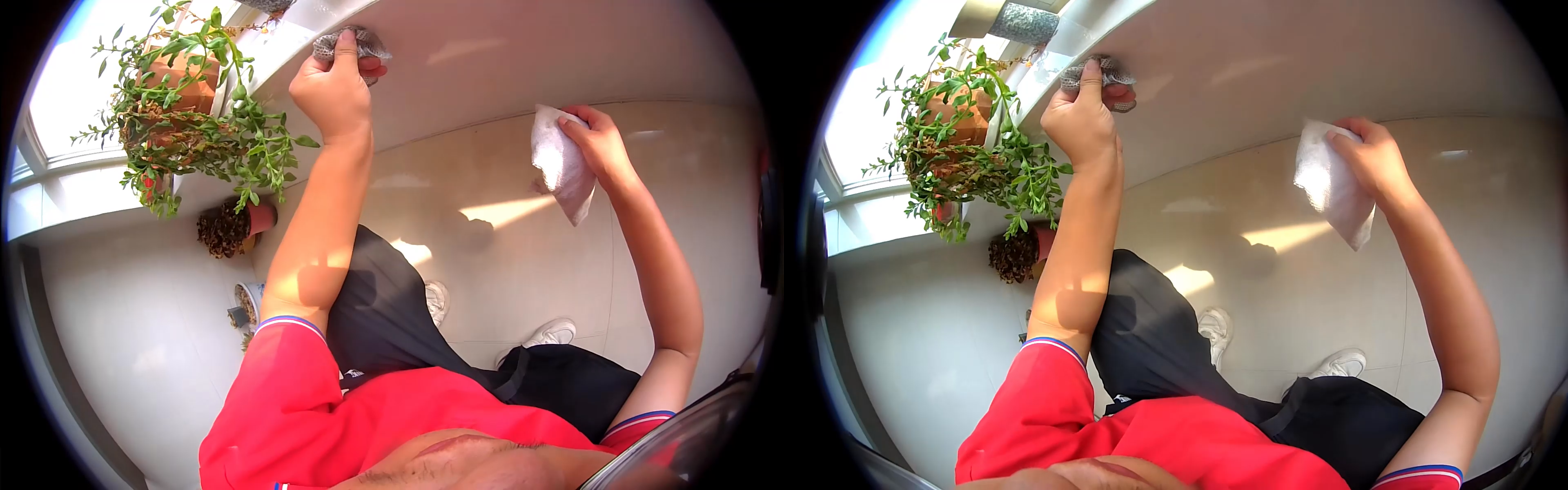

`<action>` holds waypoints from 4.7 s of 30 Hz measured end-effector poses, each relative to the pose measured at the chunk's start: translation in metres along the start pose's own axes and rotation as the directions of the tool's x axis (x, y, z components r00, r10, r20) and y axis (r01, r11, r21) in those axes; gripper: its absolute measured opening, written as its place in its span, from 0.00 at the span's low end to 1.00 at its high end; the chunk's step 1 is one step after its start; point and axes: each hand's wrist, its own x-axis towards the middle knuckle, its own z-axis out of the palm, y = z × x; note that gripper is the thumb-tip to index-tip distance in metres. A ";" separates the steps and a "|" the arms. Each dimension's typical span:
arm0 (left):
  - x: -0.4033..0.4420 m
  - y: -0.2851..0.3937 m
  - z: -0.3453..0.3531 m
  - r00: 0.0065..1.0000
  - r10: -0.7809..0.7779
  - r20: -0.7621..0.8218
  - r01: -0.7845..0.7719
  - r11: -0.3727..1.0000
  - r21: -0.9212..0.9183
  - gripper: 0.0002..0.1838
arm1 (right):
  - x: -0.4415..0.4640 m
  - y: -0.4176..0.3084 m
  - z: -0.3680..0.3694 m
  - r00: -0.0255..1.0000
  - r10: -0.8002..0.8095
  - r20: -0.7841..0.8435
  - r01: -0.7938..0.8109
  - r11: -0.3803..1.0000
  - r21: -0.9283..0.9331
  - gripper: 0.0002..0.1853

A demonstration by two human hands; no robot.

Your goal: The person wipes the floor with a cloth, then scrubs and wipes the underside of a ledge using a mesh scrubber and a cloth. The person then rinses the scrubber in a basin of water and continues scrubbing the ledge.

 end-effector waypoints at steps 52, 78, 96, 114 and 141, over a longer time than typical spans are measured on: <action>0.001 0.006 0.016 0.999 0.022 -0.048 -0.021 0.999 0.028 0.13 | 0.015 0.285 -0.045 0.948 -0.285 0.141 0.227 0.297 -0.927 0.27; 0.011 0.006 -0.014 0.981 -0.157 0.115 0.168 0.981 -0.100 0.08 | 0.011 0.277 -0.043 0.917 -0.375 0.137 0.267 0.322 -0.908 0.27; 0.001 0.009 0.034 0.998 -0.018 0.061 0.025 0.994 -0.110 0.05 | 0.011 0.283 -0.046 0.932 -0.338 0.135 0.258 0.353 -0.899 0.29; 0.000 0.015 0.045 0.998 0.052 0.039 -0.049 0.995 -0.088 0.14 | 0.010 0.275 -0.044 0.933 -0.342 0.111 0.233 0.341 -0.911 0.31; -0.007 0.049 0.004 0.829 0.535 0.162 -0.487 0.834 -0.261 0.06 | -0.027 -0.218 0.090 0.229 -0.970 -0.083 0.873 0.243 -0.422 0.05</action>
